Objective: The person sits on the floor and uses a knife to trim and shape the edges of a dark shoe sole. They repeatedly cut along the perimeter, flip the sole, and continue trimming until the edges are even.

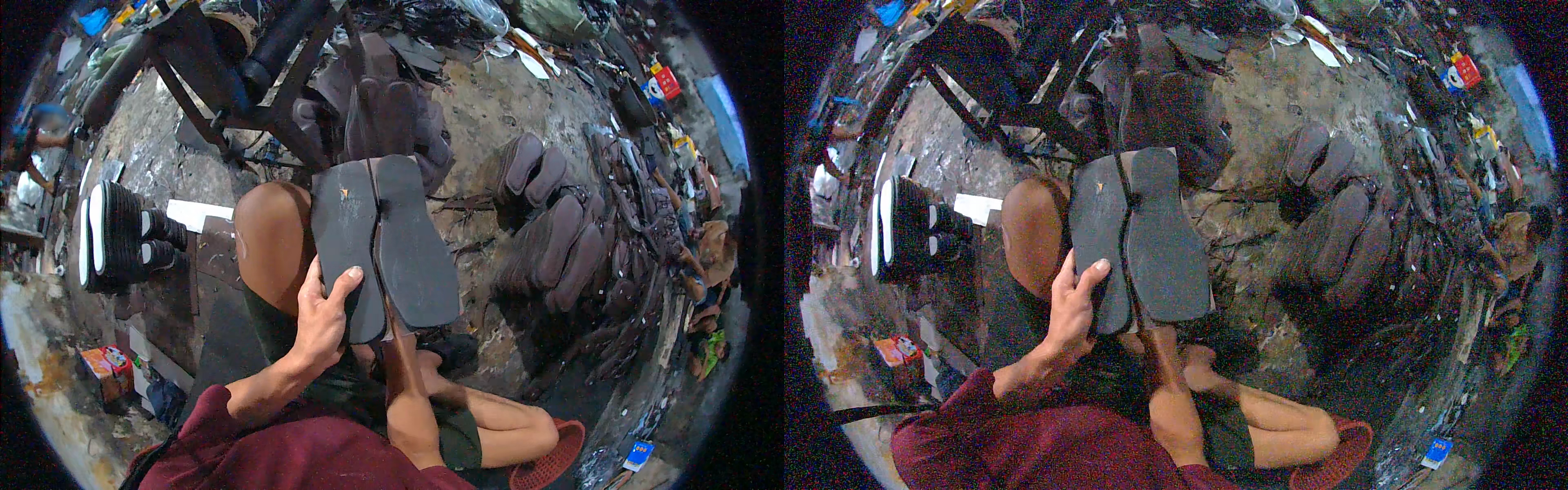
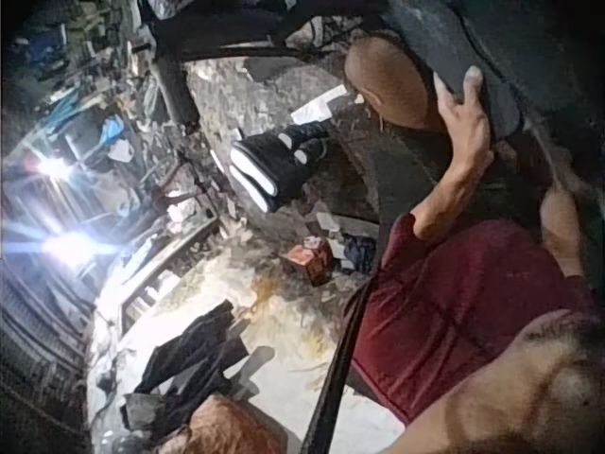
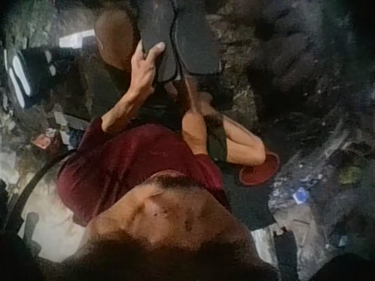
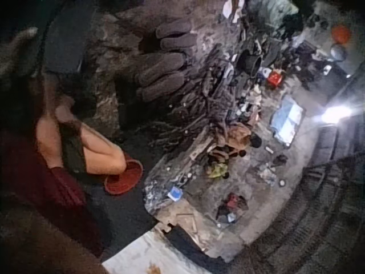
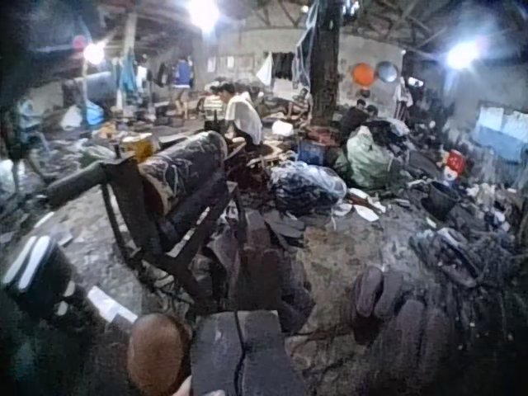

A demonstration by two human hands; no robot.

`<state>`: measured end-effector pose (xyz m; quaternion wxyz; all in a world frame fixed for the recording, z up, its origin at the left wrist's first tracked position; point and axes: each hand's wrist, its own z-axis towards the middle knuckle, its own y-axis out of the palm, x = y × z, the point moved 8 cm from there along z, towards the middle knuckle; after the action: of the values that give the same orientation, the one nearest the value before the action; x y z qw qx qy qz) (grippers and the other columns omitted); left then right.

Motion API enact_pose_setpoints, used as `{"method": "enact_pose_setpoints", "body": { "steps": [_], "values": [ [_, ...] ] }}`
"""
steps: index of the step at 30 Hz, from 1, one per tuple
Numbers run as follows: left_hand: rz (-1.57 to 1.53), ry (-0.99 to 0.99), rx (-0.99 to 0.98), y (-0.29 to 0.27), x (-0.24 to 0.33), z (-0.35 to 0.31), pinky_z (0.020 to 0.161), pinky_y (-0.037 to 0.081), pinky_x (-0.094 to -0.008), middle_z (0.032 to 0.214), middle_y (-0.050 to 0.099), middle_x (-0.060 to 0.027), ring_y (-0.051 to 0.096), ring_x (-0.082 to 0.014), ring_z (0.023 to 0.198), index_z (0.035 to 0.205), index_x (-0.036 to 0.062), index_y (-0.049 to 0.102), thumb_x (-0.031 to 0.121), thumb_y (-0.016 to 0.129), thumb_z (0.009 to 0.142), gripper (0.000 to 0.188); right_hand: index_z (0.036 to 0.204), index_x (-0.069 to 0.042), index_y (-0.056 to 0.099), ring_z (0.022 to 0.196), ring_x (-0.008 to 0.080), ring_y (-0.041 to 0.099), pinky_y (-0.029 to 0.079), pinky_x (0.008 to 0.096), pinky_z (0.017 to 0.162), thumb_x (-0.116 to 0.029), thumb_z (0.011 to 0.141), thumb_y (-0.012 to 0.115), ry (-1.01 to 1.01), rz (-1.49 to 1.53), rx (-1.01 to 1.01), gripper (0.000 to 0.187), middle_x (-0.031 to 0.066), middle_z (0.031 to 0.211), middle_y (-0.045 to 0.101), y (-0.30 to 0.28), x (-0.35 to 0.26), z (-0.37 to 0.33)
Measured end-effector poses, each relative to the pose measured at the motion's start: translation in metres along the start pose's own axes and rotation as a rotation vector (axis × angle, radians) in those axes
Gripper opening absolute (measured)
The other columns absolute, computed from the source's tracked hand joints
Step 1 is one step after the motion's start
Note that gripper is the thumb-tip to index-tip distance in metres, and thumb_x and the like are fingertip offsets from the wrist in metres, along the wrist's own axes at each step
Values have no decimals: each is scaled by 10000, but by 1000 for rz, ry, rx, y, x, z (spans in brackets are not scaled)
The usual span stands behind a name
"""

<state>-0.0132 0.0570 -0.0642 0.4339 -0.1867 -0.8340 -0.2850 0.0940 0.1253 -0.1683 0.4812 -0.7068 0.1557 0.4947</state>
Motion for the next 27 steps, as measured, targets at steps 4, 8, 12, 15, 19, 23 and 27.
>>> {"method": "enact_pose_setpoints", "body": {
  "steps": [4,8,12,15,19,23,27],
  "values": [
    [13,5,0,-6,2,-7,827,531,-299,1136,593,-97,598,-151,963,1327,-12,426,138,637,897,502,1234,4,577,1258,294,484,348,357,1065,-363,969,513,6,46,-32,457,172,1326,553,-7,-3,11],
    [84,4,25,-15,0,-11,820,500,-287,1113,615,-81,605,-154,928,1346,2,444,189,632,881,536,1244,10,568,1265,284,476,339,352,1073,-378,972,511,-13,119,-61,477,169,1336,545,-13,-11,33],
    [81,27,-52,-13,1,-17,883,479,-305,1146,597,-93,587,-173,996,1357,-14,428,165,653,853,580,1255,15,559,1272,274,468,331,347,1080,-393,975,509,-72,378,-58,498,166,1346,538,-30,-26,95],
    [174,37,-148,-19,18,-15,974,425,-323,1207,565,-102,542,-182,1099,1384,-33,395,118,678,841,630,1263,20,552,1277,267,463,324,344,1086,-405,977,507,34,788,-156,514,164,1354,532,-27,-25,131],
    [459,-21,-661,-13,35,-12,1031,393,-336,1321,534,-132,513,-197,1205,1430,-43,358,148,729,835,727,1341,-34,469,957,171,605,480,316,890,-272,909,657,30,878,-52,528,77,1072,614,-109,-56,92],
    [-587,-287,-543,10,47,-19,1006,411,-346,1249,562,-114,533,-211,1162,1385,-26,403,108,727,835,652,1383,-118,407,901,185,601,509,319,835,-74,782,779,180,950,374,709,96,1084,560,-162,-82,31],
    [-224,322,-336,76,11,-23,845,499,-302,1077,602,-63,597,-175,975,1234,16,503,87,740,821,481,1370,-82,371,995,196,559,452,334,915,-169,855,725,-42,542,724,630,94,1134,539,-169,-98,-13]
  ]
}}
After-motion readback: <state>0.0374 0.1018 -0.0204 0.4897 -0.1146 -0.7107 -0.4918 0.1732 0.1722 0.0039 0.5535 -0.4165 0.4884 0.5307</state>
